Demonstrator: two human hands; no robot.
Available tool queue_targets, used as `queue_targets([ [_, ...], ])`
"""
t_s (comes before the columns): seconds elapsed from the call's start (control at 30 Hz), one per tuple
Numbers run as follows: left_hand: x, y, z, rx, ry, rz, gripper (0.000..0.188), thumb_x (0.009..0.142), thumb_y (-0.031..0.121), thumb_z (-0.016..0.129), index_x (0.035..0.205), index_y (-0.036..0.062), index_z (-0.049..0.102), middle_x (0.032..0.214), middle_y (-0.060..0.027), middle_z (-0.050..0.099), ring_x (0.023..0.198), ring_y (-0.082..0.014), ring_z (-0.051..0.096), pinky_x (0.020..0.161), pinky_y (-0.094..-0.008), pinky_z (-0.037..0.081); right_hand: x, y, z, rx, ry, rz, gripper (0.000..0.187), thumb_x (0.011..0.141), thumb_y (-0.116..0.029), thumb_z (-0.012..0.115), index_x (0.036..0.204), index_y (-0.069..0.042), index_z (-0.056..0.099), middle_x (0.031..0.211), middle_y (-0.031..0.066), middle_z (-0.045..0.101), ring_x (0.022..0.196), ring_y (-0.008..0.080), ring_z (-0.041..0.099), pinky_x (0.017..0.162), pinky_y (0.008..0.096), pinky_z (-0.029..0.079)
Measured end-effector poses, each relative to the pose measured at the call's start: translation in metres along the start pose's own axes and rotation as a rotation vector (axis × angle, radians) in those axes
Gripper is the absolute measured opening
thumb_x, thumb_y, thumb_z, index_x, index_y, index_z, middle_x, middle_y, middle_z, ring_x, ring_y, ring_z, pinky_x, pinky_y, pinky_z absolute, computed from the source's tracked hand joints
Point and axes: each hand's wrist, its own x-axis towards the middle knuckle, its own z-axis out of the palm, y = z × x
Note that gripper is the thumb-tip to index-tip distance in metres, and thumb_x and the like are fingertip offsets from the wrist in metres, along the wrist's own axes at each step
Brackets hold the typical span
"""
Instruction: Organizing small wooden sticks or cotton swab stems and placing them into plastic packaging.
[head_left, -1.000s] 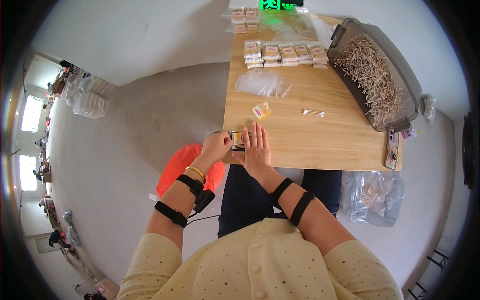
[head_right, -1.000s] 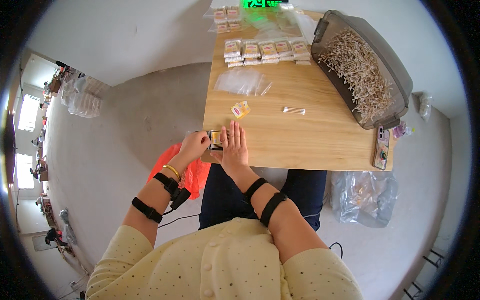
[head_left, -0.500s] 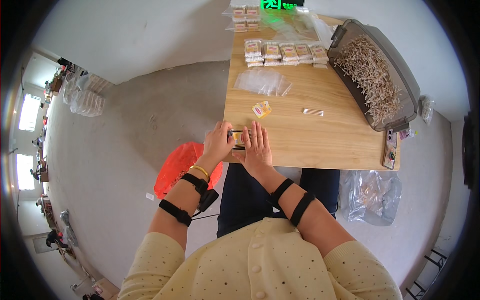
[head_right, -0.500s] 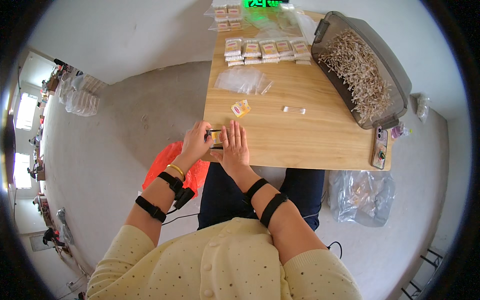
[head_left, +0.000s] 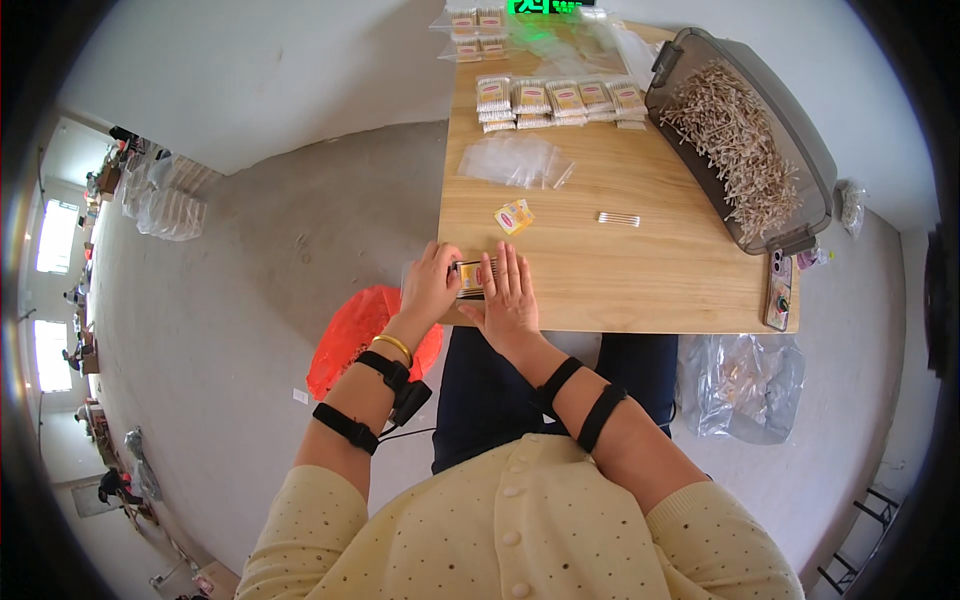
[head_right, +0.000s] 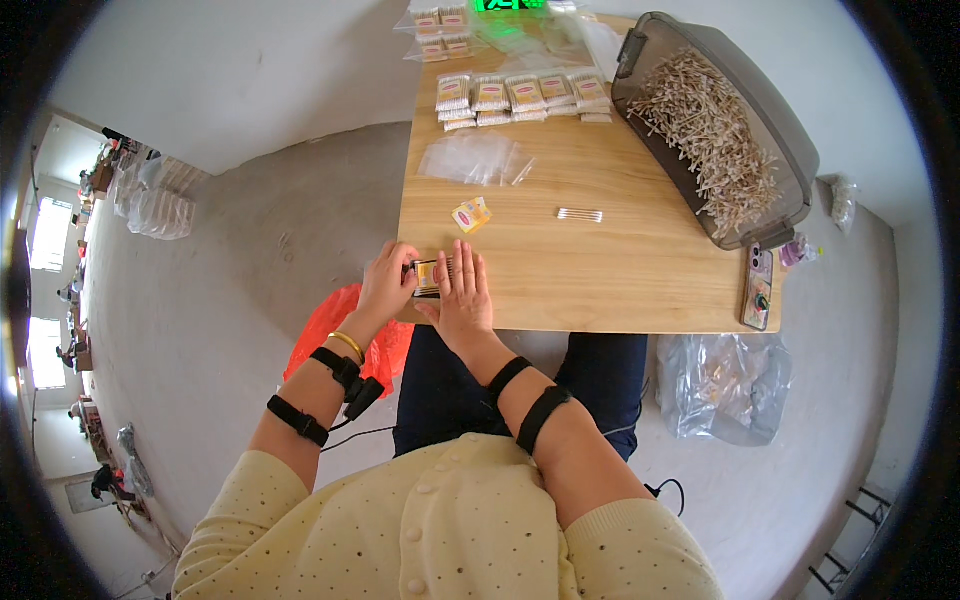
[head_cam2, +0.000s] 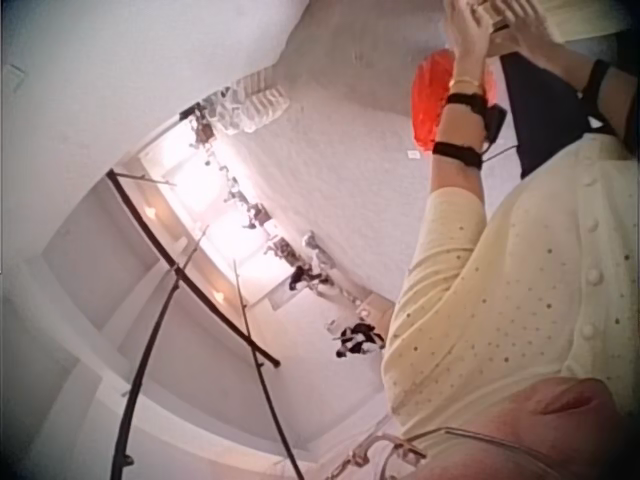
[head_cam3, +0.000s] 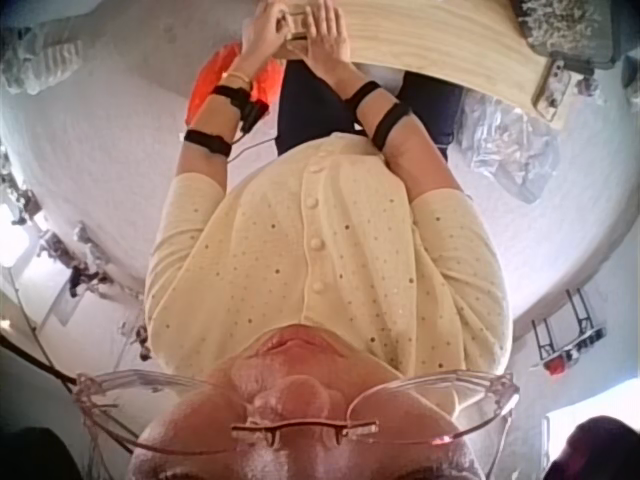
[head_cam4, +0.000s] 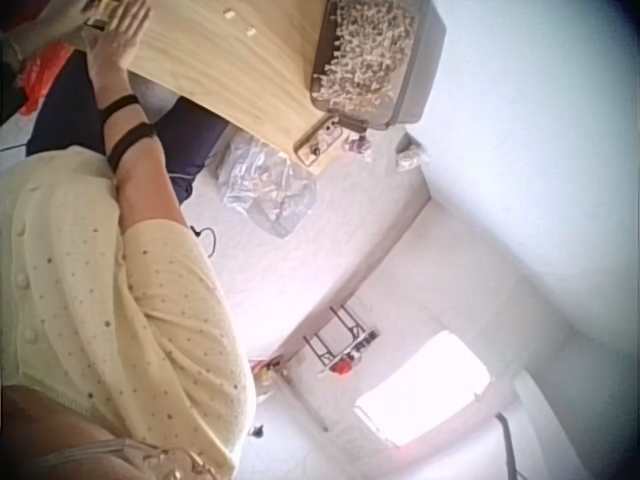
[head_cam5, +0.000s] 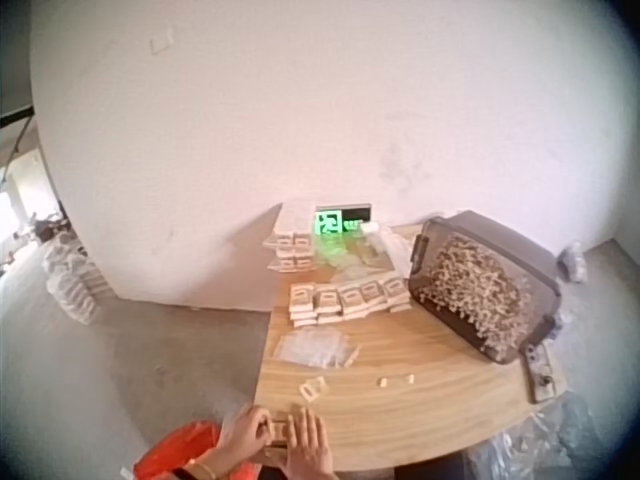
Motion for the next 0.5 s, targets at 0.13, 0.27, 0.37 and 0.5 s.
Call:
queue_targets([
  [0.13,-0.013,0.018,-0.005,0.207,0.09,0.166,0.032,0.091,0.015,0.064,0.123,0.0117,0.064,0.125,-0.0088,0.06,0.115,-0.0308,0.059,0.096,-0.0476,0.046,0.0,0.001,0.001,0.007,-0.006,0.006,0.097,0.096,-0.066,0.05,0.162,-0.002,0.023,0.17,0.025,0.014,0.159,0.0371,0.008,0.129,0.0515,0.007],
  [0.27,-0.029,0.022,0.0,0.258,0.005,0.187,0.039,0.096,0.021,0.06,0.134,0.0107,0.062,0.141,-0.0071,0.055,0.133,-0.0282,0.049,0.11,-0.048,0.036,0.0,0.002,0.003,-0.015,-0.015,0.008,0.097,0.095,-0.064,0.053,0.162,-0.002,0.022,0.169,0.0252,0.013,0.159,0.0376,0.008,0.129,0.0515,0.007],
  [0.37,-0.034,0.02,0.003,0.252,0.035,0.15,0.04,0.097,0.021,0.059,0.135,0.0097,0.062,0.144,-0.0077,0.055,0.135,-0.0283,0.048,0.111,-0.0471,0.035,0.0,0.001,0.005,0.04,0.013,0.001,0.097,0.094,-0.063,0.054,0.163,-0.002,0.023,0.169,0.0258,0.014,0.159,0.0381,0.009,0.129,0.0516,0.007],
  [0.5,-0.034,0.019,0.007,0.214,0.06,0.134,0.039,0.097,0.021,0.06,0.134,0.01,0.062,0.142,-0.008,0.056,0.133,-0.0291,0.05,0.111,-0.0472,0.035,-0.001,0.001,0.005,0.035,0.019,0.0,0.096,0.095,-0.063,0.054,0.163,-0.003,0.023,0.169,0.0263,0.014,0.159,0.039,0.009,0.129,0.0523,0.007],
])
